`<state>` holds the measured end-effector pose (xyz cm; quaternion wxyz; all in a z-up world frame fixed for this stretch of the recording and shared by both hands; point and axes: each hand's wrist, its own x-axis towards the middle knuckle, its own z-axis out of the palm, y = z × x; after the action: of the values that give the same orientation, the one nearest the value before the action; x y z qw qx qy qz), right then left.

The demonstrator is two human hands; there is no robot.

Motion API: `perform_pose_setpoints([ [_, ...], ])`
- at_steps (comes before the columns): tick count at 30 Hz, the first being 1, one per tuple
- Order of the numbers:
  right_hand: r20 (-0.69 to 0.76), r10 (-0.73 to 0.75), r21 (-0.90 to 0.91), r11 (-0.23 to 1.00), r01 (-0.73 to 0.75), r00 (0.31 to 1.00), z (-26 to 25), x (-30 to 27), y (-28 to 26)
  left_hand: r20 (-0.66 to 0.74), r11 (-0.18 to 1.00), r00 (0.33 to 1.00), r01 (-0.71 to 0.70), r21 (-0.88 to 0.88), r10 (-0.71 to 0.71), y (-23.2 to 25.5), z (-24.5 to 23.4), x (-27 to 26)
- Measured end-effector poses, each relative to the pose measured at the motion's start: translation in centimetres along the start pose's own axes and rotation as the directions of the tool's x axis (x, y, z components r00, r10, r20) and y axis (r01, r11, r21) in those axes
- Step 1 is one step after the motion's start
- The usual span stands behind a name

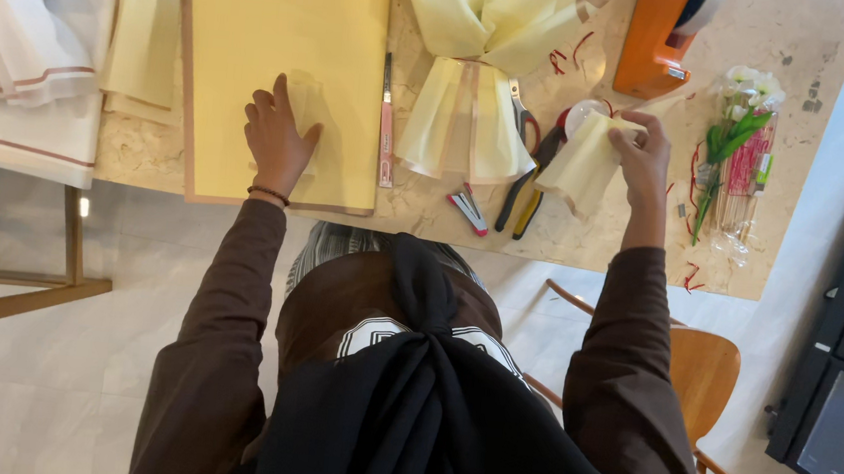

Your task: The person wraps a bouquet of yellow and white flowers with cream-colored paper. They fold the paper around the bouquet, secure it with a stapler, and adjust the folds to create a neat presentation.

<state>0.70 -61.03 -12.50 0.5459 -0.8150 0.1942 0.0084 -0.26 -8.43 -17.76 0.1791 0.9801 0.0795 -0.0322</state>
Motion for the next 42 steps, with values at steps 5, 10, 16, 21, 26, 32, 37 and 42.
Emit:
perform_pose_setpoints([
  [5,-0.170,-0.297,-0.448,0.873,0.194,0.940,0.9,0.1,0.1,-0.042,0.956,0.998,0.027,-0.293,-0.041,0.1,0.4,-0.7],
  [10,-0.203,-0.428,-0.291,0.885,0.363,0.881,8.2,-5.0,-3.0,-0.138,0.833,0.990,-0.099,-0.545,0.028,7.1,-0.5,-2.3],
  [16,0.254,-0.194,0.270,0.955,0.123,0.948,17.9,-11.5,-11.4,-0.046,0.740,0.984,-0.159,-0.654,0.171,15.6,-4.0,-2.8],
  [21,0.338,-0.232,0.402,0.912,0.083,0.912,18.8,-13.3,-11.2,-0.145,0.699,0.984,-0.177,-0.693,0.105,17.0,-4.2,-2.5],
  [26,0.381,-0.141,0.528,0.845,-0.090,0.914,19.5,-13.0,-9.7,-0.067,0.482,0.997,-0.038,-0.875,-0.043,15.8,-2.9,-1.3],
  [32,0.327,-0.122,0.544,0.835,-0.082,0.937,20.9,-11.6,-7.9,0.289,-0.155,0.918,0.338,-0.929,0.270,13.8,-2.1,0.6],
  [37,0.323,-0.136,0.488,0.872,-0.042,0.937,21.8,-11.8,-7.5,0.353,-0.220,0.910,0.398,-0.890,0.219,13.6,-1.4,2.3],
  [42,0.225,-0.076,0.125,0.991,0.049,0.971,20.3,-13.4,-8.5,0.442,-0.200,0.893,0.450,-0.870,0.085,12.6,0.5,0.3],
])
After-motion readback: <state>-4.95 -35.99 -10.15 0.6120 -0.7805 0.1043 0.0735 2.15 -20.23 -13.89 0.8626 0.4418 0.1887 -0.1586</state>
